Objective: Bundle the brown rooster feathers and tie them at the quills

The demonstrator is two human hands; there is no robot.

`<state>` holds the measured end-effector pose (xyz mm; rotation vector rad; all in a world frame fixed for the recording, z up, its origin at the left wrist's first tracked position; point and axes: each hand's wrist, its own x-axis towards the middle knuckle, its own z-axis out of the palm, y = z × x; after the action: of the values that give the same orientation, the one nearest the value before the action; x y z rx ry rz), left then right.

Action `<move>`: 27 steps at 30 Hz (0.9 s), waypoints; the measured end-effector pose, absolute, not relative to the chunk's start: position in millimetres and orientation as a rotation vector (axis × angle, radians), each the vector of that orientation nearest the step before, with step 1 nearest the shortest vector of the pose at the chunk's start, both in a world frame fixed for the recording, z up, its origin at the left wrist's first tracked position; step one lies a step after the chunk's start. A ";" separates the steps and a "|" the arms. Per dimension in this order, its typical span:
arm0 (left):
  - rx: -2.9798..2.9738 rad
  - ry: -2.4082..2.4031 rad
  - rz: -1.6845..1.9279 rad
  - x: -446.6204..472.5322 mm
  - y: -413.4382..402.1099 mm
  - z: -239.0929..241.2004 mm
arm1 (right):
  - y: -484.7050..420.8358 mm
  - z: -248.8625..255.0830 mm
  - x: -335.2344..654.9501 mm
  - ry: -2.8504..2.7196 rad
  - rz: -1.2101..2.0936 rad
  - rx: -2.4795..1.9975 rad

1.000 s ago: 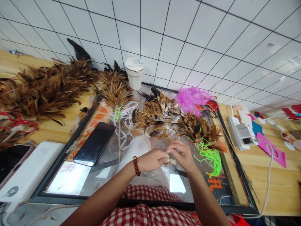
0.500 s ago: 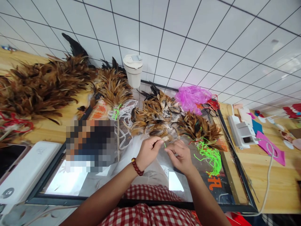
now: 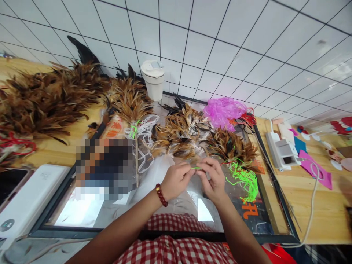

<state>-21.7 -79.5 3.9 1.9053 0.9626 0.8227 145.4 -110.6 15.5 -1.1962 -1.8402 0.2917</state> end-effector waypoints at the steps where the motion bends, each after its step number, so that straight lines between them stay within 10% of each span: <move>1: 1.792 0.935 0.890 -21.5 -78.0 4.7 | -110.3 15.8 144.9 -1.784 0.400 -1.226; 6: 1.428 0.879 1.057 -20.8 -72.1 7.3 | -107.8 9.0 141.0 -1.775 0.805 -1.233; 27: 0.382 0.792 0.814 -14.4 -73.4 6.5 | -103.5 11.6 142.1 -1.633 0.667 -1.277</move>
<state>-14.4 -73.4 6.5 0.3822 0.7921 0.8143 142.1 -103.5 11.6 -1.2766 -1.6330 0.6667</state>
